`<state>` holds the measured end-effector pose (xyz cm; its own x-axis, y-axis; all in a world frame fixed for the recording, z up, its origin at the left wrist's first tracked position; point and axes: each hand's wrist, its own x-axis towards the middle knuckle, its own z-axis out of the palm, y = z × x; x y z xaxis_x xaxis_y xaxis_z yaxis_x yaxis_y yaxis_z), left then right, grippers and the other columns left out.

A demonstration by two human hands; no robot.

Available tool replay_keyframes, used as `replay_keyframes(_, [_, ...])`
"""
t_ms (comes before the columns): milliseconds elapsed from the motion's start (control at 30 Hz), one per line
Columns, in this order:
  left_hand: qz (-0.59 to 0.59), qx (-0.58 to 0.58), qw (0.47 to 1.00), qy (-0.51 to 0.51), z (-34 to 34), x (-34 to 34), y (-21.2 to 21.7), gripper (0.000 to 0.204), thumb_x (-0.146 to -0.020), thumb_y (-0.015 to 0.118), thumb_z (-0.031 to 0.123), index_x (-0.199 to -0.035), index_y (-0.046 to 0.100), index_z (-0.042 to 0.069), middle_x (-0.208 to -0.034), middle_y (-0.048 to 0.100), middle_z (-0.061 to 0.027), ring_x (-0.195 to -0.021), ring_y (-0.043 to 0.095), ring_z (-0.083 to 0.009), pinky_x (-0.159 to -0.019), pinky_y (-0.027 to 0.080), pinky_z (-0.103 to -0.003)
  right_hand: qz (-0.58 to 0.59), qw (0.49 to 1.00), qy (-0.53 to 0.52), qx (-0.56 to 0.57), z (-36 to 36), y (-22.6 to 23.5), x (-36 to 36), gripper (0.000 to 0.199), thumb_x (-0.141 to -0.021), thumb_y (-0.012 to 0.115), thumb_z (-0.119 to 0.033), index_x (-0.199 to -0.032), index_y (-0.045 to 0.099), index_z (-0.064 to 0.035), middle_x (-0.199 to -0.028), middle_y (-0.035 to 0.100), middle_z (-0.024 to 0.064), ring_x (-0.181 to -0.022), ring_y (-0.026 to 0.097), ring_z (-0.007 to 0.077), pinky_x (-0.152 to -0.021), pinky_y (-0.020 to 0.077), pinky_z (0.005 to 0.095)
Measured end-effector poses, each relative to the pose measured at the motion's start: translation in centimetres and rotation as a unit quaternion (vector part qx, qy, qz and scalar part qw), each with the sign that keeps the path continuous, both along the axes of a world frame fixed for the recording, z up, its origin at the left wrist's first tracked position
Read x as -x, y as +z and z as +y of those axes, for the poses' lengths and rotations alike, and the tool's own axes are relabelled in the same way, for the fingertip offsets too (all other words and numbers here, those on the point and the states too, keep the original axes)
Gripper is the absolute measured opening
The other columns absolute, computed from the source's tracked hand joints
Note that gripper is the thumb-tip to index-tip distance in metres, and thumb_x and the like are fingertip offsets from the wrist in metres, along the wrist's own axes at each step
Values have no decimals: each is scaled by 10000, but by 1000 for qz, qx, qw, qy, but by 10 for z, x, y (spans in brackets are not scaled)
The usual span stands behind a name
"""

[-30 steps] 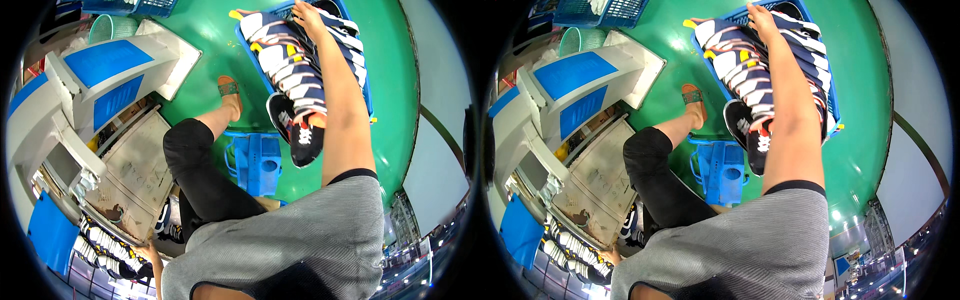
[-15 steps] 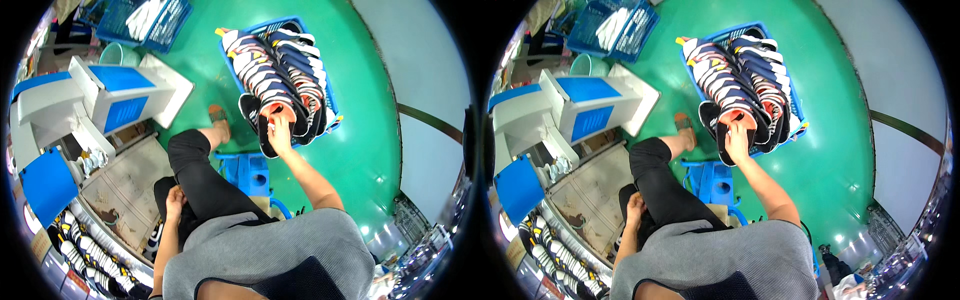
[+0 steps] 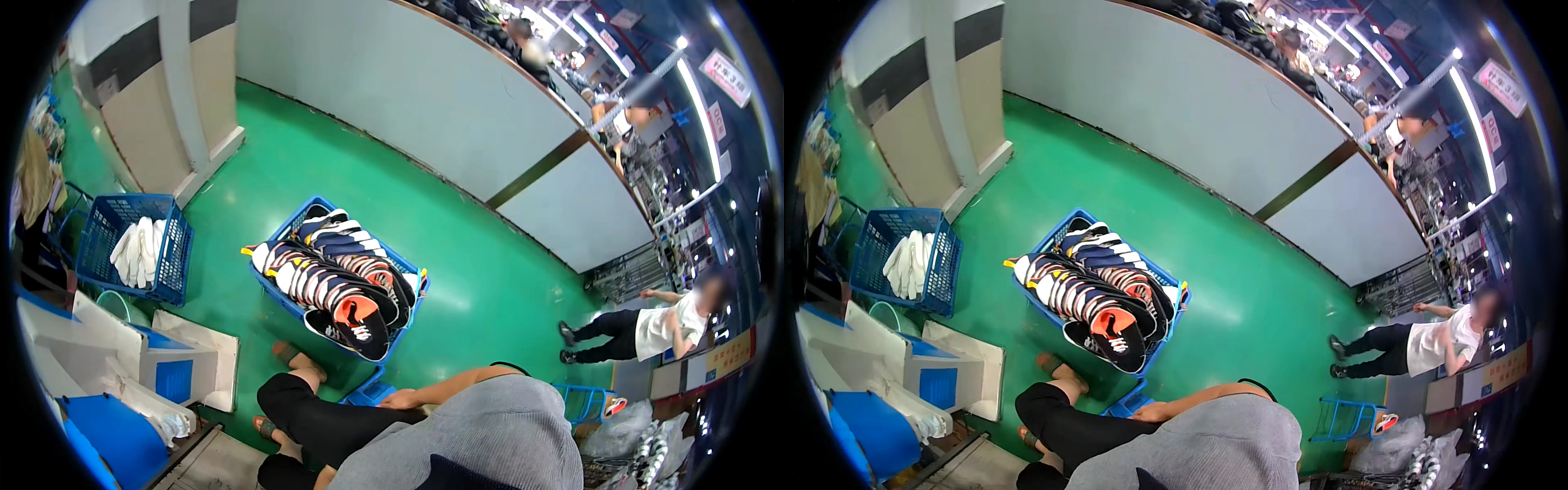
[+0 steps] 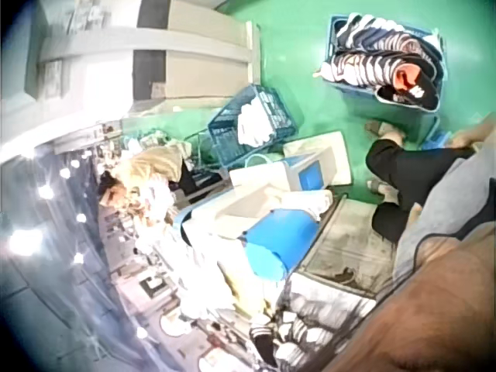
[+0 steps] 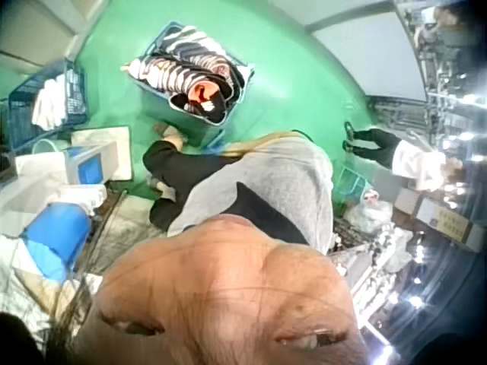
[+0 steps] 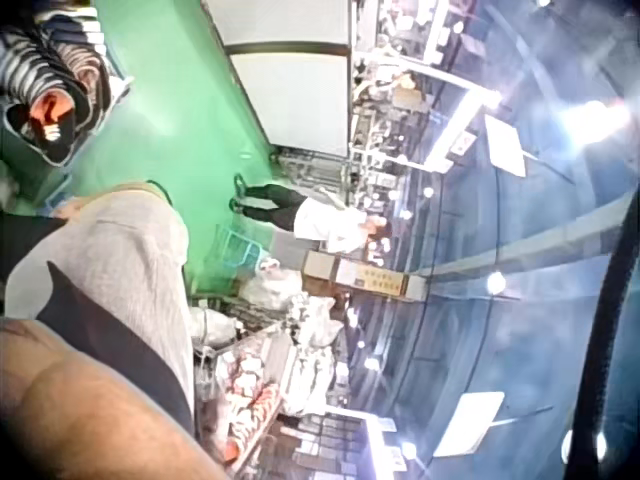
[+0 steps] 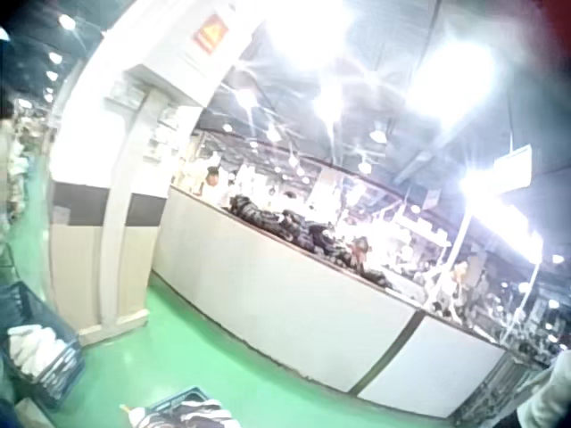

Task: The person gathers white laces from a table, places them into a blue basket containing shoe uppers, and then individually processes the shoe uppers by applying a small yellow tool to the heel area before placing them back into another blue basket.

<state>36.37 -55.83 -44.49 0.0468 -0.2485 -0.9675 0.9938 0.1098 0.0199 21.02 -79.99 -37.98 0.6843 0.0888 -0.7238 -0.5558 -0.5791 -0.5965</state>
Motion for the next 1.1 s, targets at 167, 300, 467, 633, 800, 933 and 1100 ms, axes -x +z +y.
replay_keyframes(167, [31,49,998,-28,1,-15,6,422,-958,430,287,-1270,489,9,-1130,621,-125,-965,618,-260,-758,524,-389,150,989,-5,-19,24,17,-29,499,-928,391,-462,-1000,620,-25,-934,626,156,-841,585,319,-738,467,419])
replay_keyframes(300, [41,67,996,-45,-4,-27,14,426,-958,431,290,-1271,489,8,-1132,621,-125,-967,617,-260,-760,523,-391,153,988,-22,5,29,48,-58,455,-910,428,-439,-987,622,-34,-900,620,141,-804,578,299,-704,463,406])
replay_keyframes(467, [33,71,994,-72,-27,-50,29,430,-957,433,294,-1272,488,7,-1134,620,-124,-969,616,-259,-764,522,-393,153,986,-61,36,11,91,-77,403,-887,474,-410,-970,623,-46,-858,613,122,-759,569,275,-662,457,389])
replay_keyframes(633, [28,69,991,-109,-59,-68,51,435,-956,435,298,-1273,488,6,-1136,620,-123,-972,615,-259,-767,522,-395,170,978,-117,37,-19,122,-68,352,-864,520,-381,-953,625,-57,-815,605,104,-713,561,250,-620,451,373])
replay_keyframes(800, [32,65,990,-124,-49,-66,72,439,-955,437,303,-1275,487,5,-1138,619,-123,-974,613,-258,-770,521,-397,195,975,-110,-13,-58,106,-67,305,-842,566,-352,-937,627,-69,-773,598,85,-667,552,226,-577,445,356])
replay_keyframes(933, [63,42,955,-287,-44,-62,102,443,-955,439,306,-1275,487,4,-1139,619,-122,-976,613,-257,-773,520,-399,313,922,-213,-87,-72,85,-52,271,-823,603,-329,-923,629,-78,-739,591,70,-630,545,206,-544,440,343])
replay_keyframes(1100, [-23,-89,960,-264,-11,-67,55,364,-922,502,271,-1159,544,-2,-1054,620,-157,-951,613,-259,-772,501,-381,-81,933,-250,246,-113,4,-91,525,-732,707,-185,-1179,471,-43,-1093,543,187,-1004,535,380,-851,458,425])
